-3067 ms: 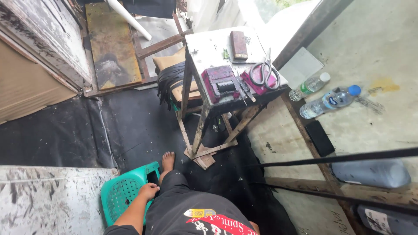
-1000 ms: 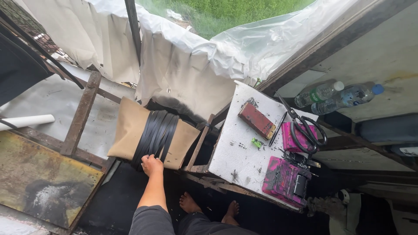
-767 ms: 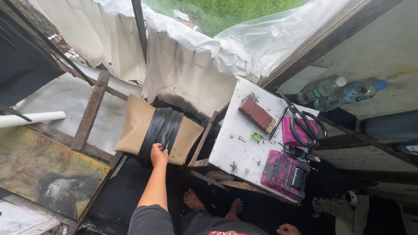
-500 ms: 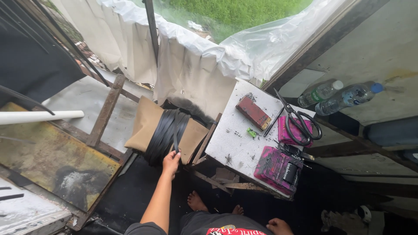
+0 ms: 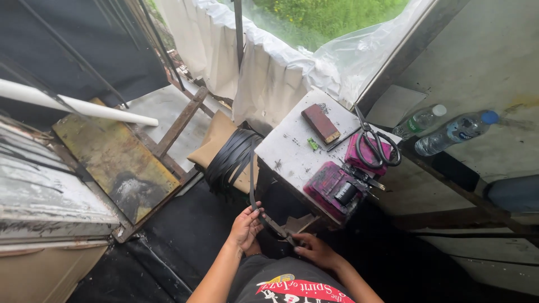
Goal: Applying edge paint to long leather strips using an applicator and hanging them on a line to dry.
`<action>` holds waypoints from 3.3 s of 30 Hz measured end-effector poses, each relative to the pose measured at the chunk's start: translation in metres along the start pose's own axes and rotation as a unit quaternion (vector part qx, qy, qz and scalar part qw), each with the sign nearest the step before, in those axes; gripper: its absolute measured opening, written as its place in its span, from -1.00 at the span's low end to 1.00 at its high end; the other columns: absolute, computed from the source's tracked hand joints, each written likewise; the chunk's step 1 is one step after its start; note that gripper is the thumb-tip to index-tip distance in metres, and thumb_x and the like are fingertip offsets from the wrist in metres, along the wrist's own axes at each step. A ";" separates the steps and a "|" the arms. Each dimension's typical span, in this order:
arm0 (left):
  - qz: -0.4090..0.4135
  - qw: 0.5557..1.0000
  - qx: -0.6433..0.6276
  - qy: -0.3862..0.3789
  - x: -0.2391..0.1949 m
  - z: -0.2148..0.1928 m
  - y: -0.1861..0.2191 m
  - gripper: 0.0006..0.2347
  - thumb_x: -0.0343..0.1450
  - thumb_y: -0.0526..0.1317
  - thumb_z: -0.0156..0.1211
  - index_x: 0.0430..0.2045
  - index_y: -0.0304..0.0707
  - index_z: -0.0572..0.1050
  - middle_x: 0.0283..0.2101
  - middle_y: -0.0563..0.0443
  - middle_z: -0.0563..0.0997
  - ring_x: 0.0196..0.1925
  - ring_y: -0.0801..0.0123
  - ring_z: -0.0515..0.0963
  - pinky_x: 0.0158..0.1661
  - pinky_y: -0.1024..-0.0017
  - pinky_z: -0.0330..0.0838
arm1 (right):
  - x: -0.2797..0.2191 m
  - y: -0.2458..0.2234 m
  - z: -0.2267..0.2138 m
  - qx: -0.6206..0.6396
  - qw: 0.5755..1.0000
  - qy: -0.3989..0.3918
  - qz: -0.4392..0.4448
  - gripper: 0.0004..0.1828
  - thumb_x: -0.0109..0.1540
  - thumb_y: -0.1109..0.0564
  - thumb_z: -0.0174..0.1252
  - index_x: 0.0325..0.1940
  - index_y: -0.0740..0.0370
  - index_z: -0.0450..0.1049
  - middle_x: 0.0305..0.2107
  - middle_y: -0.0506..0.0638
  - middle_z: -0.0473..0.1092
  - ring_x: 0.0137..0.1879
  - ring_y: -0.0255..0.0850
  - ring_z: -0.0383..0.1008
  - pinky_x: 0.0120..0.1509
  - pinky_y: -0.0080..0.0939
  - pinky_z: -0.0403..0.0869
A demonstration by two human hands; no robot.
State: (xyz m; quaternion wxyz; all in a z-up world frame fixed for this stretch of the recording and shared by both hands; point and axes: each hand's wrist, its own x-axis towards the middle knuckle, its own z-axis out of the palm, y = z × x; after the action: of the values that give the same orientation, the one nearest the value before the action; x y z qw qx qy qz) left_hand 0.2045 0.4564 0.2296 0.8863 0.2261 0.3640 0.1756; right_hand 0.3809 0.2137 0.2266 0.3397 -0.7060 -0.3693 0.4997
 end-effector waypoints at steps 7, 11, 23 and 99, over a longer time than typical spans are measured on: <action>0.016 0.999 -0.027 0.005 -0.061 0.044 -0.043 -0.78 0.46 -0.34 0.19 -0.02 -0.26 0.54 -0.14 -0.06 0.68 -0.19 0.30 0.69 -0.32 0.43 0.58 | -0.025 -0.065 0.009 0.075 0.989 -0.121 -0.050 -0.94 0.35 0.09 0.18 -0.20 0.06 0.51 -0.53 -0.18 0.30 -0.42 -0.42 0.26 -0.28 -0.41 0.26; 0.060 0.990 0.061 0.112 -0.079 0.055 -0.049 -0.85 0.49 -0.23 0.17 -0.15 -0.23 0.61 -0.16 -0.08 0.73 -0.21 0.35 0.70 -0.27 0.47 0.48 | -0.037 -0.020 0.012 0.030 0.993 -0.112 -0.007 -0.75 0.32 -0.05 0.21 -0.36 0.10 0.59 -0.56 -0.19 0.43 -0.41 -0.44 0.35 -0.26 -0.41 0.29; 0.181 0.965 0.096 0.161 -0.045 0.028 0.053 -0.85 0.51 -0.21 0.19 -0.17 -0.29 0.59 -0.20 -0.01 0.70 -0.24 0.41 0.68 -0.38 0.56 0.49 | -0.100 0.035 0.015 0.070 0.988 0.024 0.133 -0.77 0.33 -0.02 0.19 -0.28 0.09 0.67 -0.40 -0.16 0.61 -0.27 -0.43 0.56 -0.15 -0.37 0.44; 0.095 0.718 0.532 -0.439 -0.085 0.144 0.125 -0.82 0.42 -0.23 0.32 -0.20 -0.29 0.72 -0.30 -0.21 0.74 -0.19 0.28 0.68 -0.13 0.20 0.56 | -0.219 -0.151 -0.049 -0.065 0.945 0.319 0.025 -0.84 0.15 0.08 0.39 -0.21 0.10 0.75 -0.36 0.06 0.69 -0.19 -0.06 0.72 -0.06 -0.09 0.60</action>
State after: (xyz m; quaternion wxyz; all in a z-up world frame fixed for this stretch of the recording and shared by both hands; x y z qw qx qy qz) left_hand 0.2330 0.4811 0.4347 0.6593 0.7453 -0.0554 -0.0824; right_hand 0.3501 0.0943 0.4676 0.3806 -0.8579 -0.2558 0.2319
